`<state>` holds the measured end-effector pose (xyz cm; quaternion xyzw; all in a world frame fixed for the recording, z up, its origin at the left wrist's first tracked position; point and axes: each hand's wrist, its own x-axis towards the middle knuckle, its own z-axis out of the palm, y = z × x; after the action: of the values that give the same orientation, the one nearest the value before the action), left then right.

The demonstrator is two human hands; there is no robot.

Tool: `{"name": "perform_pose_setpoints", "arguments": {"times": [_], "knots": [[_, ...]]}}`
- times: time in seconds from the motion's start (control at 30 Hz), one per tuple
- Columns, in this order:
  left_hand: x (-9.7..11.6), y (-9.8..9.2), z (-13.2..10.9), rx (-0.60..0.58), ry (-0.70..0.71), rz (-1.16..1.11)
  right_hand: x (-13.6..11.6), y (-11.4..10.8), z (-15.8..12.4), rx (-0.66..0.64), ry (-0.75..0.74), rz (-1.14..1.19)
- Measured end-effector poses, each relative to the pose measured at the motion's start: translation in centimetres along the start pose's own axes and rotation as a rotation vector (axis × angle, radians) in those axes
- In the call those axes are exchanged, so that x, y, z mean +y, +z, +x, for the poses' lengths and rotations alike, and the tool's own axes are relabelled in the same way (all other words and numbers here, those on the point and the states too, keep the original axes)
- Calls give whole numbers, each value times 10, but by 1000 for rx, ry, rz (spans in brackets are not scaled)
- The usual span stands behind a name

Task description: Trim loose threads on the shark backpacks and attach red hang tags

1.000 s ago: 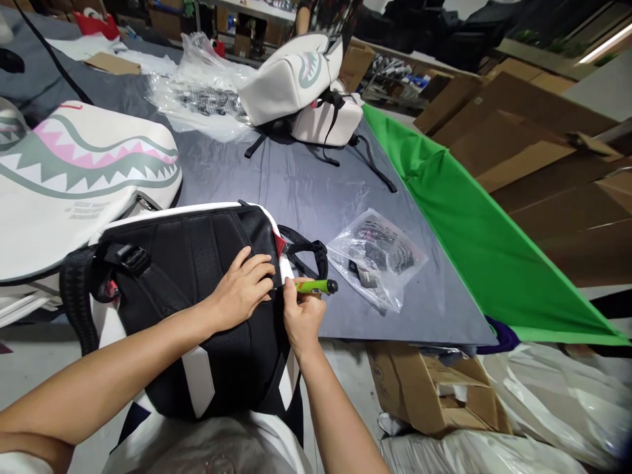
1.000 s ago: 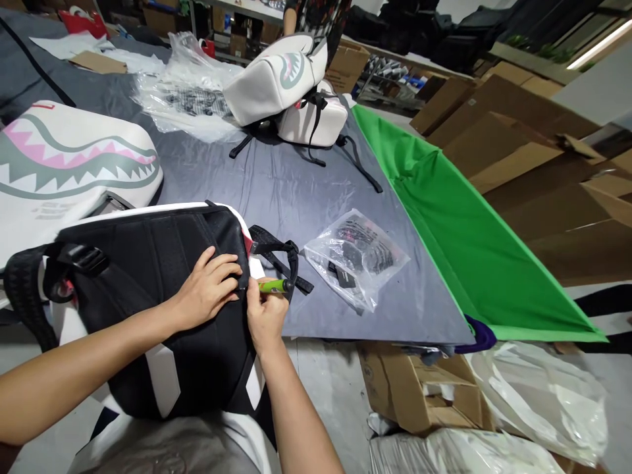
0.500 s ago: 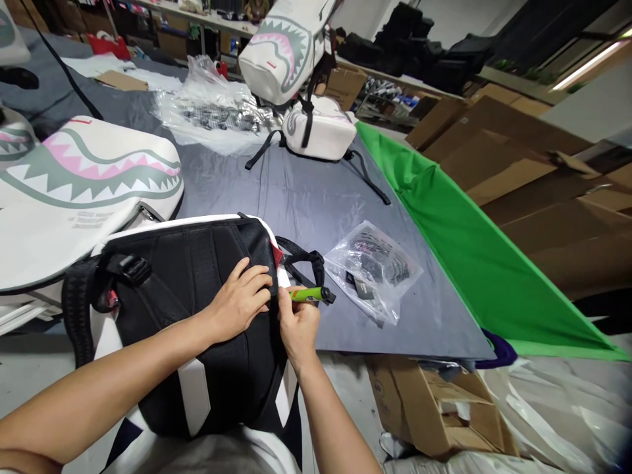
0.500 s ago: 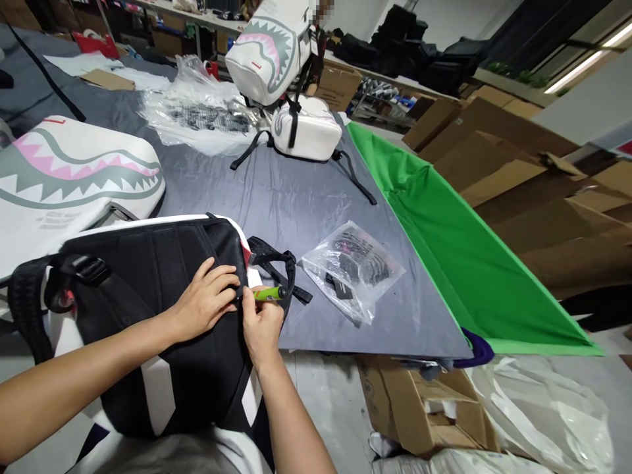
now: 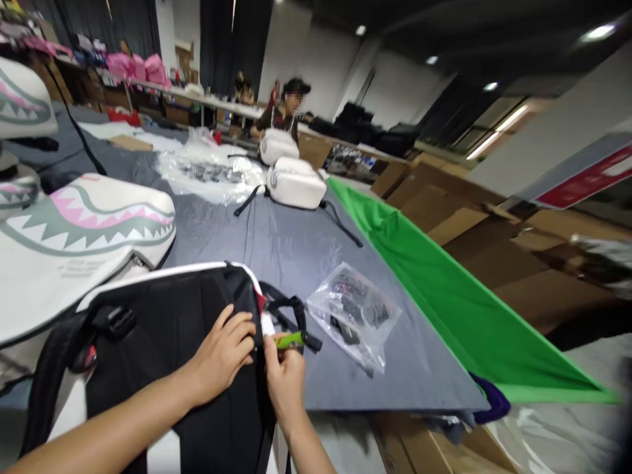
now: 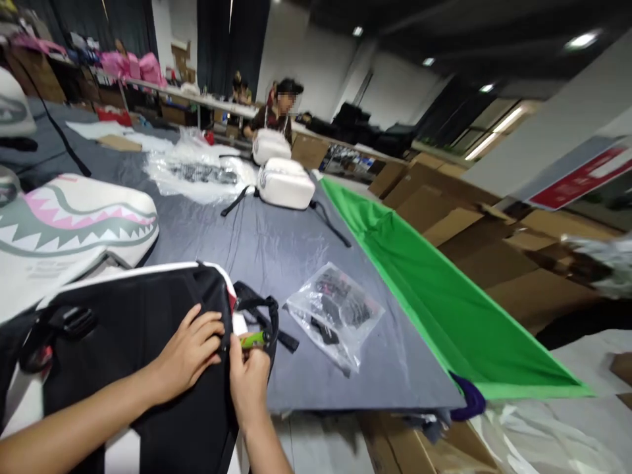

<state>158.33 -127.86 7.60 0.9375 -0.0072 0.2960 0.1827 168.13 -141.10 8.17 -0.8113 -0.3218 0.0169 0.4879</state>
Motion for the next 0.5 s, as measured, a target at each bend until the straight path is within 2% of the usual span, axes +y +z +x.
{"name": "perform_pose_setpoints", "arguments": {"times": [0.23, 0.5], "knots": [[-3, 12, -2, 37, -17, -39, 14, 5, 5, 37, 13, -11], [-5, 18, -4, 38, -26, -41, 15, 3, 4, 64, -108, 19]]}}
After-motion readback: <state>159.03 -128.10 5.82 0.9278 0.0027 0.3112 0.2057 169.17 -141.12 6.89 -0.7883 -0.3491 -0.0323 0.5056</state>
